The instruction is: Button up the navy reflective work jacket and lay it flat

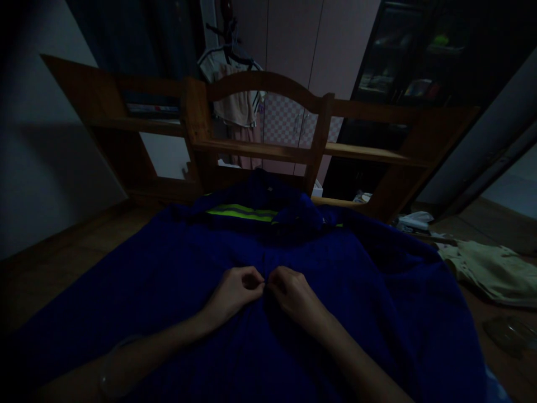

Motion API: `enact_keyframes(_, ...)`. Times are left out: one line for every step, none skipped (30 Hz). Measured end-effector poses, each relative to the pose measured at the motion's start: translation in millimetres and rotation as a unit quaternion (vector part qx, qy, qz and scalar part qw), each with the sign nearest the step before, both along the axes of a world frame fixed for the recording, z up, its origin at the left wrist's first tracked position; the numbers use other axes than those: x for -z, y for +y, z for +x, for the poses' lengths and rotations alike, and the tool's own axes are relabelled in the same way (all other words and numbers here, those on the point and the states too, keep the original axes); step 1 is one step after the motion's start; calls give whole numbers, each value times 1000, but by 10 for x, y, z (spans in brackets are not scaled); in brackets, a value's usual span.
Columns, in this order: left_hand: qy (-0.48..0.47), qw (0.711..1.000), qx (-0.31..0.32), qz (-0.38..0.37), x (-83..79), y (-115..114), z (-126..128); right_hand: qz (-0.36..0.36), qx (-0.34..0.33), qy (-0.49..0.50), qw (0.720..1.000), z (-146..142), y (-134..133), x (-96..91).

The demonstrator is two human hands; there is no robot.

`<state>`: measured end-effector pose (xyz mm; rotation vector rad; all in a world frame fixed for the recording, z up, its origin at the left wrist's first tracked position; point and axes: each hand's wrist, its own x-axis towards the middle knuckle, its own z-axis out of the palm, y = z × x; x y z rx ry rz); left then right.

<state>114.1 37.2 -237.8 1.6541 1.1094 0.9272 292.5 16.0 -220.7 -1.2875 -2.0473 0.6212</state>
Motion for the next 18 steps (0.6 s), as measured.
enact_keyframes(9,1000,2,16,-19,-15,7,8,5,-2,1000,-5,-14,-5)
enact_keyframes(18,999,5,26,-41,-28,12,11,10,-1,1000,-10,-27,-11)
enact_keyframes(28,999,10,32,-62,-38,17,10,14,3,1000,-15,-38,-16)
enact_keyframes(38,999,12,33,-80,-45,18,7,18,7,1000,-20,-47,-21)
enact_keyframes(50,998,10,31,-93,-49,17,5,21,12,1000,-26,-54,-24)
enact_keyframes(60,998,7,29,-102,-51,13,6,22,18,1000,-31,-58,-25)
enact_keyframes(68,997,4,26,-108,-48,5,11,23,24,999,-37,-61,-24)
enact_keyframes(71,997,6,21,-114,-42,-5,20,23,30,999,-41,-61,-23)
enact_keyframes(68,998,17,10,-122,-33,-17,32,22,36,999,-44,-60,-21)
enact_keyframes(58,998,34,-6,-131,-20,-28,45,18,40,998,-45,-57,-20)
enact_keyframes(41,997,56,-27,-141,-6,-39,57,15,41,997,-45,-54,-20)
enact_keyframes(22,996,76,-50,-151,9,-47,67,12,42,997,-43,-53,-22)
enact_keyframes(4,993,90,-71,-158,23,-52,73,10,43,996,-40,-53,-26)
enact_keyframes(-13,991,100,-87,-159,34,-53,76,10,44,996,-37,-56,-33)
enact_keyframes(-26,989,105,-97,-152,42,-51,76,10,47,996,-34,-61,-42)
enact_keyframes(-36,989,106,-101,-138,46,-46,72,10,52,996,-31,-67,-52)
enact_keyframes(-43,989,104,-100,-117,47,-40,66,11,59,996,-29,-71,-62)
enact_keyframes(-50,989,102,-95,-92,46,-32,55,12,68,996,-26,-73,-69)
